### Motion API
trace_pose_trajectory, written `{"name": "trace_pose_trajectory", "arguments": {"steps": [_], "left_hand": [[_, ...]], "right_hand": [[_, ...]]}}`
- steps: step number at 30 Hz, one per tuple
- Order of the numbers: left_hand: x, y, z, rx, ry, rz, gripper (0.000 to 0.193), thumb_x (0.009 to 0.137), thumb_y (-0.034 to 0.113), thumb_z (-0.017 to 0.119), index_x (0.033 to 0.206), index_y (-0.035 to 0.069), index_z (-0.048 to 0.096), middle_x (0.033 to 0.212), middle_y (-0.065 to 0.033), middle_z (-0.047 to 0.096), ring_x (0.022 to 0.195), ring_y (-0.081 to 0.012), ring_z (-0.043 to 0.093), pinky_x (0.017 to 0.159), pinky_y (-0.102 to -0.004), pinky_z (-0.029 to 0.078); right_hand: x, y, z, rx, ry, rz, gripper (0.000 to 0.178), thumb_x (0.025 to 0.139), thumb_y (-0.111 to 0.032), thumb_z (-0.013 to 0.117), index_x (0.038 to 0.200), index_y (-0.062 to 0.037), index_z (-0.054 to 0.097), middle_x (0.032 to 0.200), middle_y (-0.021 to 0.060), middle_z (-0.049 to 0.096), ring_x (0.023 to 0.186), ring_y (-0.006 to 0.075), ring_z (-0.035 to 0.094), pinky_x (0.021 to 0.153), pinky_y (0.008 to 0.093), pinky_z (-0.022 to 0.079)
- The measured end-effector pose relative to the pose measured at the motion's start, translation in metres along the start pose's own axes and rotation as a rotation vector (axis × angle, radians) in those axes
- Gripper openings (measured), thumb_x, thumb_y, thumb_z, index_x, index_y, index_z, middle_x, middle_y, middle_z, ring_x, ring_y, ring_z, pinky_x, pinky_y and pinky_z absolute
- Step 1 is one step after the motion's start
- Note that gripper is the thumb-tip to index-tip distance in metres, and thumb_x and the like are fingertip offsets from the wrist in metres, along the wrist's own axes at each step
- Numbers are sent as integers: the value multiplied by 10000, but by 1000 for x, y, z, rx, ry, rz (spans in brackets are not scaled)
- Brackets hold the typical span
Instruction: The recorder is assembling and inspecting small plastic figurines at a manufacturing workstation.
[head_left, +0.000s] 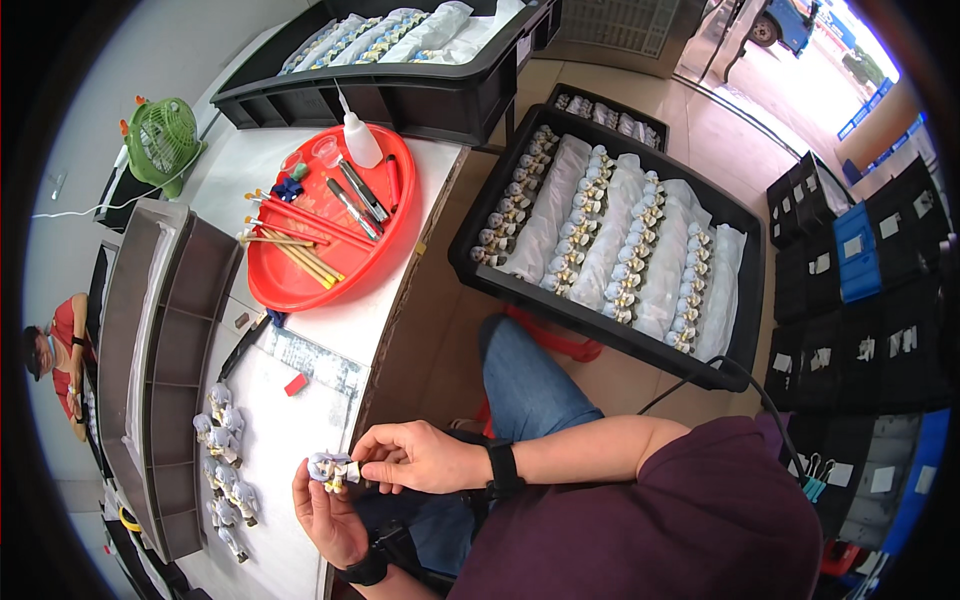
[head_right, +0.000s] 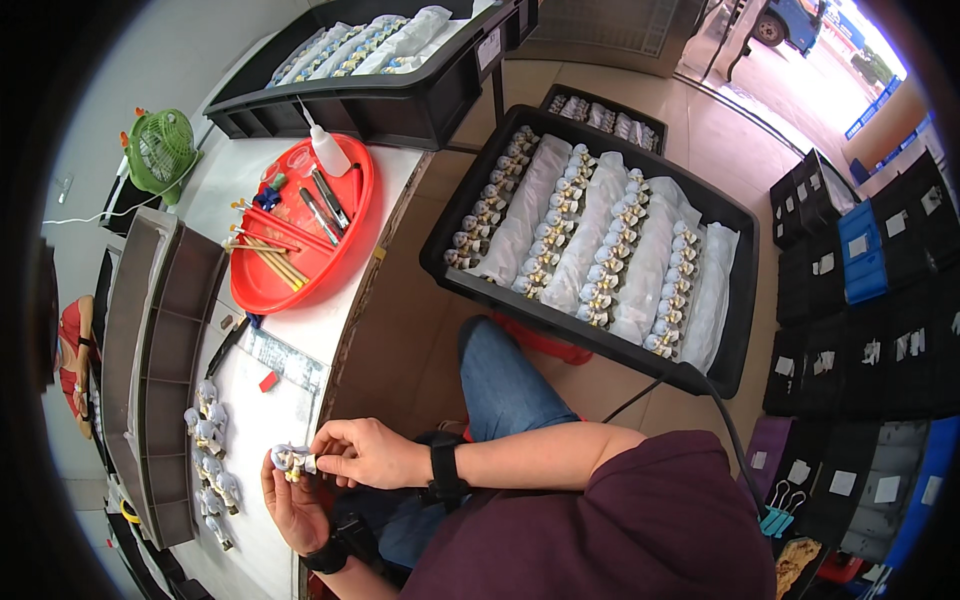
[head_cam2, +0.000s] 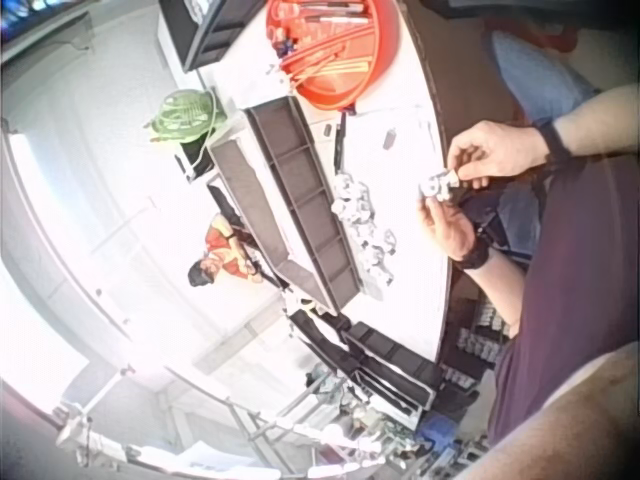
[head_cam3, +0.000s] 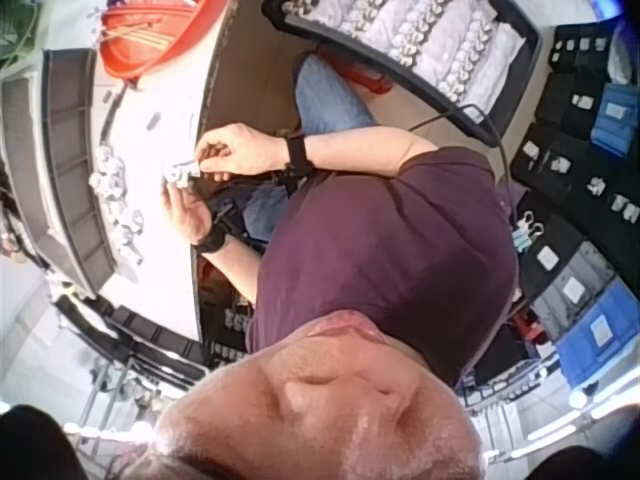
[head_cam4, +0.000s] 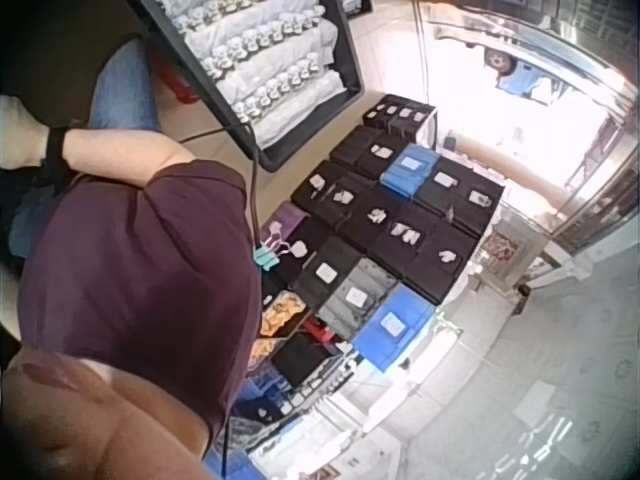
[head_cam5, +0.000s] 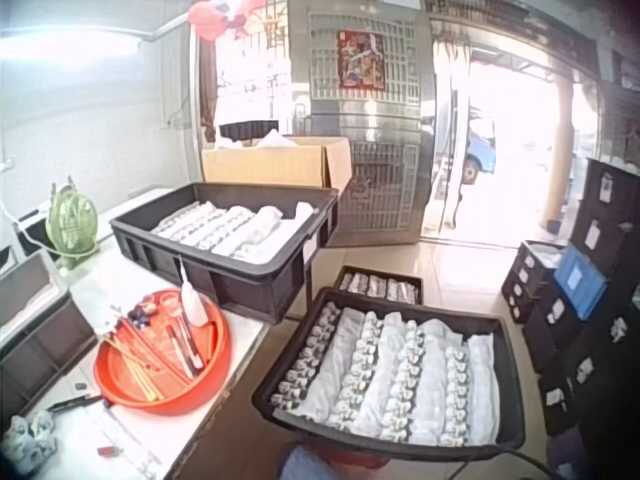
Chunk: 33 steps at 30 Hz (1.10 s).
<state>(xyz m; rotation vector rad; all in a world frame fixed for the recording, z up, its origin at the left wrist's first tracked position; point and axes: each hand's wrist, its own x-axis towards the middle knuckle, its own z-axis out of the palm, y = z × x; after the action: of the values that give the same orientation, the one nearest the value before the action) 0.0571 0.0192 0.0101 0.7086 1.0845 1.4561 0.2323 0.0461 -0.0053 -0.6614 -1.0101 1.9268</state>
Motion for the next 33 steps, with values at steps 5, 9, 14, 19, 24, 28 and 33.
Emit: {"name": "trace_pose_trajectory", "arguments": {"steps": [5, 9, 14, 19, 24, 28, 33], "left_hand": [[0, 0, 0, -8, 9, -2, 271, 892, 83, 470, 1148, -5, 461, 1017, -115, 562, 840, -145, 577, 676, -219, 483], [-7, 10, -5, 46, -21, 4, 310, 903, 107, 446, 1191, -6, 429, 1048, -111, 548, 901, -162, 555, 765, -268, 461], [6, -2, 22, -76, -69, -79, 264, 875, 31, 466, 1124, -53, 487, 1011, -132, 570, 881, -173, 574, 775, -298, 482], [-3, 0, 12, -169, -76, -79, 249, 871, 40, 500, 1110, -25, 515, 989, -94, 580, 839, -124, 580, 724, -231, 493], [-6, 2, 11, -207, -85, -49, 257, 873, 44, 498, 1123, -14, 512, 975, -88, 582, 838, -128, 583, 727, -235, 492], [-5, -1, 7, -154, -101, -34, 255, 880, 56, 492, 1125, -12, 515, 1012, -106, 582, 874, -141, 584, 764, -248, 481], [-7, 3, 11, -154, -77, -45, 295, 902, 109, 464, 1168, -15, 488, 1114, -140, 552, 977, -177, 557, 833, -296, 462]], "right_hand": [[1, -1, 0, 13, -6, 13, 192, 851, -112, 564, 998, 6, 530, 853, 60, 589, 668, 84, 570, 577, 204, 485], [5, 1, 15, 86, 21, 21, 160, 842, -83, 563, 975, 2, 543, 783, 45, 589, 629, 79, 565, 556, 212, 483], [-6, -19, -1, -54, 114, 49, 212, 845, -30, 543, 1050, 12, 511, 890, 92, 596, 743, 126, 608, 629, 222, 503], [-5, -14, 2, -64, 38, 28, 228, 856, -57, 539, 1054, 31, 468, 898, 144, 591, 744, 169, 613, 637, 245, 510], [-3, -22, 10, 115, -23, 169, 222, 861, -61, 528, 1051, 21, 448, 945, 186, 589, 755, 195, 619, 637, 253, 513], [-3, -16, 4, 99, -29, 126, 205, 837, -14, 547, 1022, 23, 467, 995, 187, 571, 808, 186, 607, 676, 252, 512], [0, -13, 10, -158, 96, -186, 221, 725, 119, 612, 909, 22, 537, 1063, 138, 528, 870, 139, 558, 723, 235, 490]]}}
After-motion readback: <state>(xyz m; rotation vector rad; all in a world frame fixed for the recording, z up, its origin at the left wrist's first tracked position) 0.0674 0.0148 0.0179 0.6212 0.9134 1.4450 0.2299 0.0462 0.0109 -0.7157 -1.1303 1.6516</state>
